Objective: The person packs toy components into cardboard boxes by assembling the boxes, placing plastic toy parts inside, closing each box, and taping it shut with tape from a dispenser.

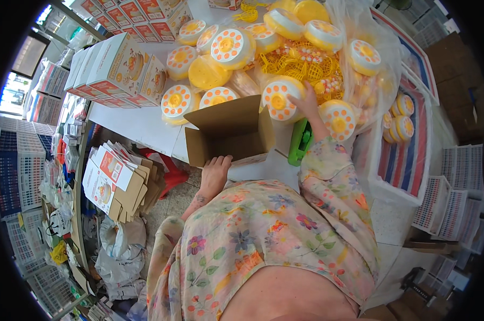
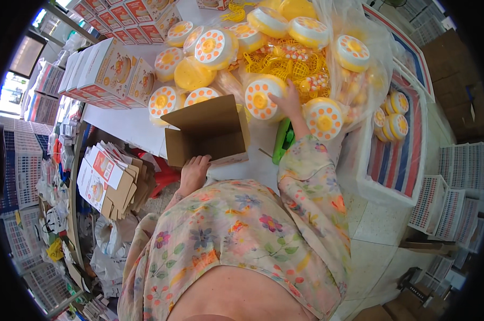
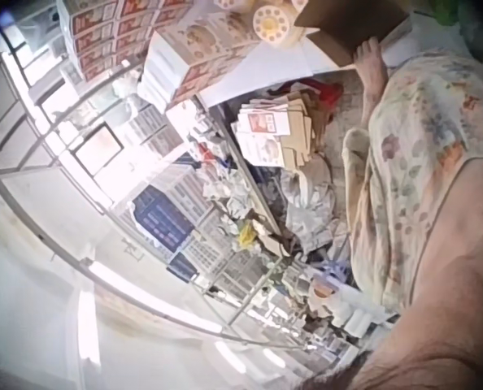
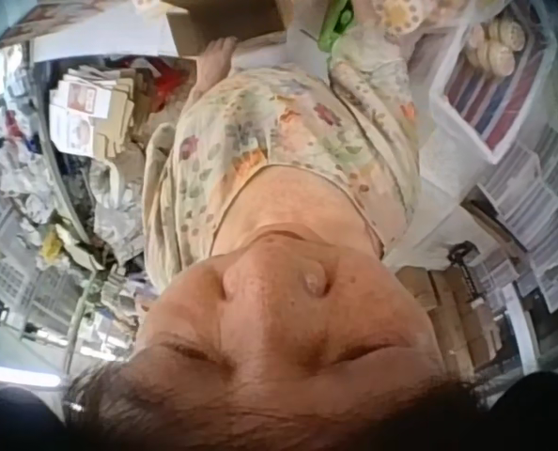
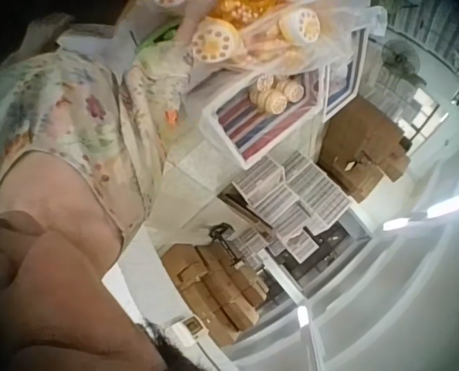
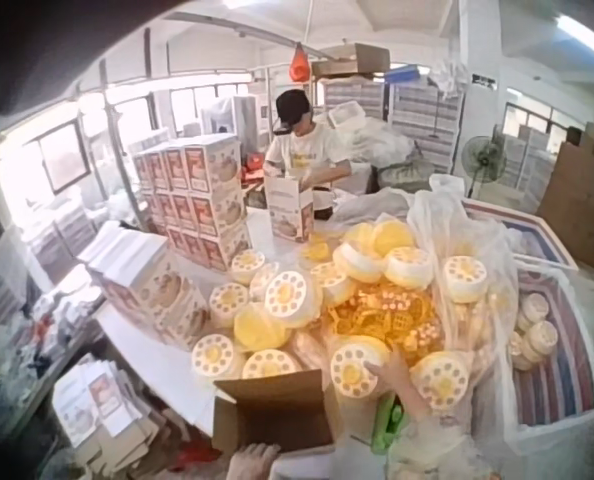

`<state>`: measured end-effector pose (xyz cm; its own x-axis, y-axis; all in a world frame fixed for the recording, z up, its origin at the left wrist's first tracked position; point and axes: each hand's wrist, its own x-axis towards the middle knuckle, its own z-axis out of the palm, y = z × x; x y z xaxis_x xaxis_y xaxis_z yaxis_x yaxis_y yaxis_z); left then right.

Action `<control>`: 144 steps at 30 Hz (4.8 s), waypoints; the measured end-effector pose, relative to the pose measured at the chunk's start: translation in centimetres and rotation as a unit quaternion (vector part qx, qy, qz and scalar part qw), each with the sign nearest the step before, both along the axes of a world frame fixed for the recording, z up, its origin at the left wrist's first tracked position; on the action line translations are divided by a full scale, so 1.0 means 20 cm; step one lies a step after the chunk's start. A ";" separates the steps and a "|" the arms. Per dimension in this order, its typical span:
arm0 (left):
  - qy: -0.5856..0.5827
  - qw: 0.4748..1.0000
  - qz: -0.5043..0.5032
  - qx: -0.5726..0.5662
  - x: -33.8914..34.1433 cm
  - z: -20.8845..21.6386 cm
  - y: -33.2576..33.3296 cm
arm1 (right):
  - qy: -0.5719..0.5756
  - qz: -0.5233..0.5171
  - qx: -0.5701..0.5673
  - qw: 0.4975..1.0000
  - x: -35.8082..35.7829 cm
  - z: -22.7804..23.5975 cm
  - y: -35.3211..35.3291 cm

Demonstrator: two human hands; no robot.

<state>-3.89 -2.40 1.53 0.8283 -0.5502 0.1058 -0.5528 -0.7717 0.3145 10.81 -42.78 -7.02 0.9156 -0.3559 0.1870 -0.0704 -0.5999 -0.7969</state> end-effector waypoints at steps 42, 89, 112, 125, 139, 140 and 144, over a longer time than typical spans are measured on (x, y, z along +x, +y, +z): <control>0.117 0.993 -0.007 0.015 0.03 -0.03 -0.03 | 0.186 -0.095 -0.400 0.892 0.19 -0.08 -0.52; 0.068 0.994 -0.012 -0.080 0.09 0.26 0.12 | 0.191 0.417 0.073 0.885 -0.45 0.27 1.09; 0.097 0.991 0.020 -0.095 0.10 0.30 0.01 | 0.061 -0.064 0.068 0.994 0.29 -0.41 -0.28; 0.063 0.989 0.020 -0.133 0.07 0.34 -0.02 | 0.024 -0.013 0.214 0.976 0.15 -0.17 -0.21; 0.066 0.978 0.070 -0.183 0.13 0.28 0.01 | 0.076 0.519 -0.029 0.851 -0.45 1.25 0.55; 0.066 0.976 0.073 -0.194 0.12 0.27 0.02 | 0.077 0.518 -0.028 0.852 -0.42 1.22 0.62; 0.019 0.962 0.109 -0.249 0.09 0.32 0.06 | 0.214 0.565 -0.212 0.768 -0.26 1.04 0.90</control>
